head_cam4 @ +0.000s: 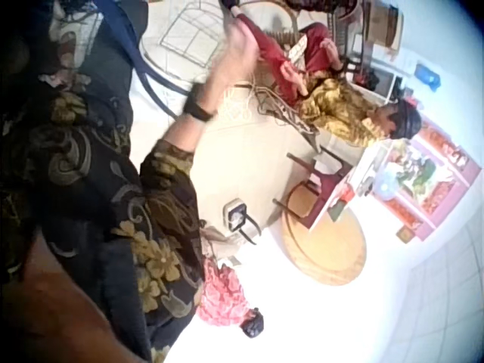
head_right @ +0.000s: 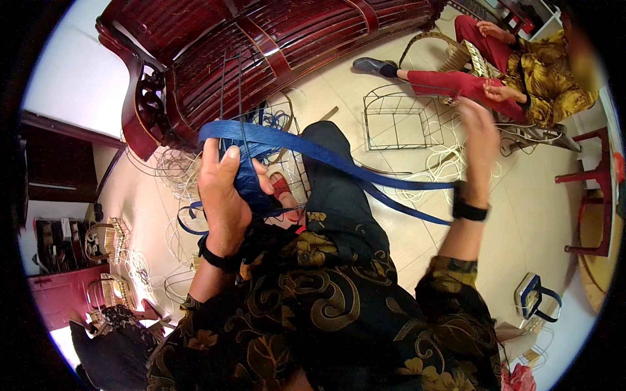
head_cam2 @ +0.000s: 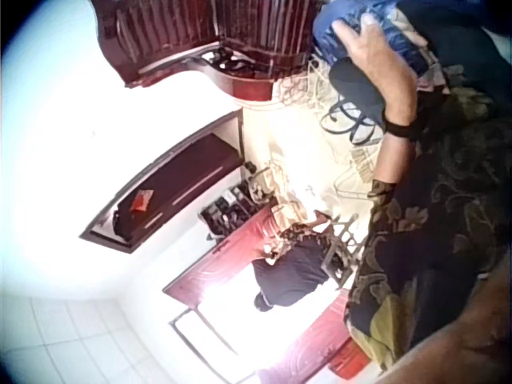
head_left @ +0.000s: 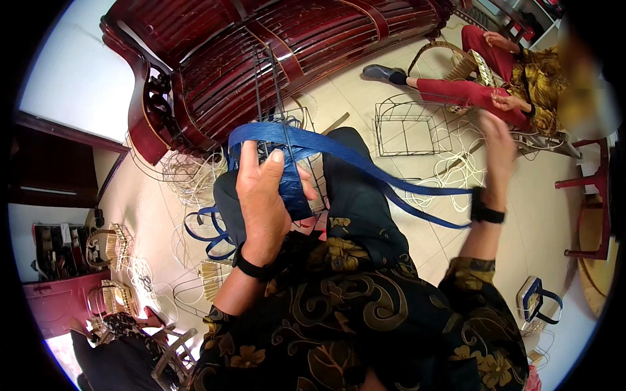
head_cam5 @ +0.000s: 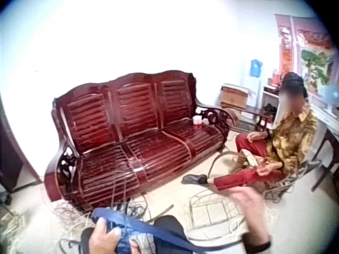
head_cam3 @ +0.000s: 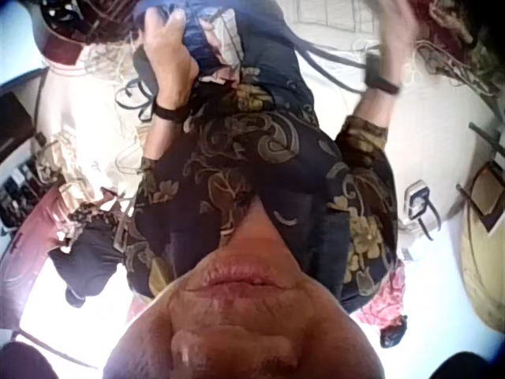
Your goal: The person weaves blue plastic strips into a wire frame to create a basket, wrapping the strips around the wire and pulling them tight by hand.
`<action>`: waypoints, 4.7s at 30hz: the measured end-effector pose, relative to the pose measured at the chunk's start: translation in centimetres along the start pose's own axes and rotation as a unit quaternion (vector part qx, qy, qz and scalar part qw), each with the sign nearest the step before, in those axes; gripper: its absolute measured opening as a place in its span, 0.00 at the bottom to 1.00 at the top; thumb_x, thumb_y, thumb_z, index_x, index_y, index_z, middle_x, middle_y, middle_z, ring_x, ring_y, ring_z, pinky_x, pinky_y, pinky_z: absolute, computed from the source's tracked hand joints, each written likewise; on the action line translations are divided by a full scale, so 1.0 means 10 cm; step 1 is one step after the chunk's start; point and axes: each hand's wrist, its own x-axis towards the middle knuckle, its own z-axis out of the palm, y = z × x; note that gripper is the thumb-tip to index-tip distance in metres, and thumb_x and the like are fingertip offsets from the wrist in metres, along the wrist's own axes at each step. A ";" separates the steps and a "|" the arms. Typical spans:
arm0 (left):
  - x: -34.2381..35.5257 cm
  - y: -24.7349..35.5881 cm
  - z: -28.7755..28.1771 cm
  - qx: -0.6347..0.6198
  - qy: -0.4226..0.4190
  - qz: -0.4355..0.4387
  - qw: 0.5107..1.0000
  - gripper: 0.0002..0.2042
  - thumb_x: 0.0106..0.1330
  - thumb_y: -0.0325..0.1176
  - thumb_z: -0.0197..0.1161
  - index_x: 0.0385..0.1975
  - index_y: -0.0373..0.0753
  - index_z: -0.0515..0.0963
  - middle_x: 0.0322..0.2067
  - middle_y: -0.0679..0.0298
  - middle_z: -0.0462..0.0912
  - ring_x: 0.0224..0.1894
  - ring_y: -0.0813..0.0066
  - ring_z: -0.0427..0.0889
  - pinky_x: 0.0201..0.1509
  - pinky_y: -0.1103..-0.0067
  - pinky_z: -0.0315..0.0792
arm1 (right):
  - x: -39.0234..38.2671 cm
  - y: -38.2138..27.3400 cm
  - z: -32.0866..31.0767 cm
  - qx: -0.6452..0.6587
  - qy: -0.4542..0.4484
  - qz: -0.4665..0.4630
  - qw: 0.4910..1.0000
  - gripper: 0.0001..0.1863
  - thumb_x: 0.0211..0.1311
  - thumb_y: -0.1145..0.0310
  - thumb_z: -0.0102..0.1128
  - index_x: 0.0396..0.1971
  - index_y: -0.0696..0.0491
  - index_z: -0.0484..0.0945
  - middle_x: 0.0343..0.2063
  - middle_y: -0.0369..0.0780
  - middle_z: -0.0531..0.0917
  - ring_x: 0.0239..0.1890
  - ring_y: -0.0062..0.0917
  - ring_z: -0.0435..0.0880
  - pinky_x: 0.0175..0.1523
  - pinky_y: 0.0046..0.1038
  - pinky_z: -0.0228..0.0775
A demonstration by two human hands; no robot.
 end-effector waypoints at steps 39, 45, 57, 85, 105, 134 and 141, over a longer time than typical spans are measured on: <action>-0.01 0.02 -0.20 0.030 -0.015 0.021 0.999 0.11 0.73 0.30 0.47 0.52 0.34 0.65 0.24 0.55 0.79 0.16 0.68 0.78 0.20 0.79 0.76 | -0.53 -1.87 1.65 0.228 -0.489 -0.154 0.828 0.17 0.62 0.61 0.63 0.45 0.57 0.81 0.35 0.35 0.83 0.38 0.17 0.79 0.43 0.20 0.70; -0.07 0.06 -0.26 0.032 0.005 0.029 0.999 0.14 0.72 0.31 0.49 0.53 0.33 0.65 0.24 0.56 0.79 0.16 0.69 0.77 0.20 0.80 0.75 | -0.57 -1.75 1.79 0.227 -0.410 -0.206 0.859 0.11 0.59 0.61 0.61 0.29 0.55 0.82 0.22 0.39 0.81 0.25 0.23 0.79 0.32 0.27 0.70; -0.07 -0.13 -0.33 -0.029 0.005 0.019 0.999 0.06 0.71 0.28 0.48 0.40 0.36 0.60 0.22 0.57 0.77 0.15 0.72 0.78 0.17 0.80 0.72 | 0.08 1.85 -1.77 -0.450 -0.020 0.002 0.893 0.20 0.67 0.57 0.52 0.47 0.59 0.74 0.41 0.43 0.79 0.41 0.33 0.78 0.46 0.32 0.70; 0.11 -0.18 -0.31 0.010 0.029 0.069 0.997 0.17 0.68 0.24 0.46 0.55 0.32 0.56 0.17 0.57 0.74 0.11 0.73 0.76 0.13 0.76 0.72 | 0.37 0.53 -0.25 -0.210 -0.162 -0.208 0.942 0.19 0.70 0.65 0.48 0.51 0.62 0.77 0.52 0.44 0.78 0.54 0.31 0.77 0.59 0.30 0.68; 0.06 0.00 -0.15 -0.024 0.004 -0.023 0.999 0.26 0.71 0.26 0.46 0.68 0.38 0.52 0.22 0.59 0.77 0.14 0.76 0.76 0.17 0.82 0.70 | -0.53 -1.72 1.59 0.229 -0.497 -0.042 0.836 0.16 0.67 0.66 0.56 0.50 0.59 0.78 0.44 0.37 0.82 0.46 0.19 0.78 0.55 0.22 0.67; 0.06 -0.11 -0.10 -0.037 -0.024 0.000 0.999 0.32 0.74 0.28 0.46 0.73 0.39 0.38 0.24 0.57 0.77 0.17 0.73 0.78 0.20 0.80 0.74 | -0.53 -1.03 0.97 0.188 -0.334 -0.069 0.921 0.14 0.68 0.64 0.54 0.45 0.56 0.79 0.39 0.35 0.82 0.44 0.19 0.79 0.52 0.22 0.69; 0.05 -0.10 -0.19 -0.033 0.002 0.001 0.999 0.32 0.73 0.30 0.47 0.72 0.38 0.38 0.24 0.56 0.77 0.16 0.71 0.78 0.20 0.79 0.74 | -0.67 -1.68 1.34 0.185 -0.396 -0.001 0.899 0.13 0.63 0.61 0.60 0.32 0.57 0.81 0.24 0.32 0.78 0.27 0.14 0.73 0.34 0.20 0.66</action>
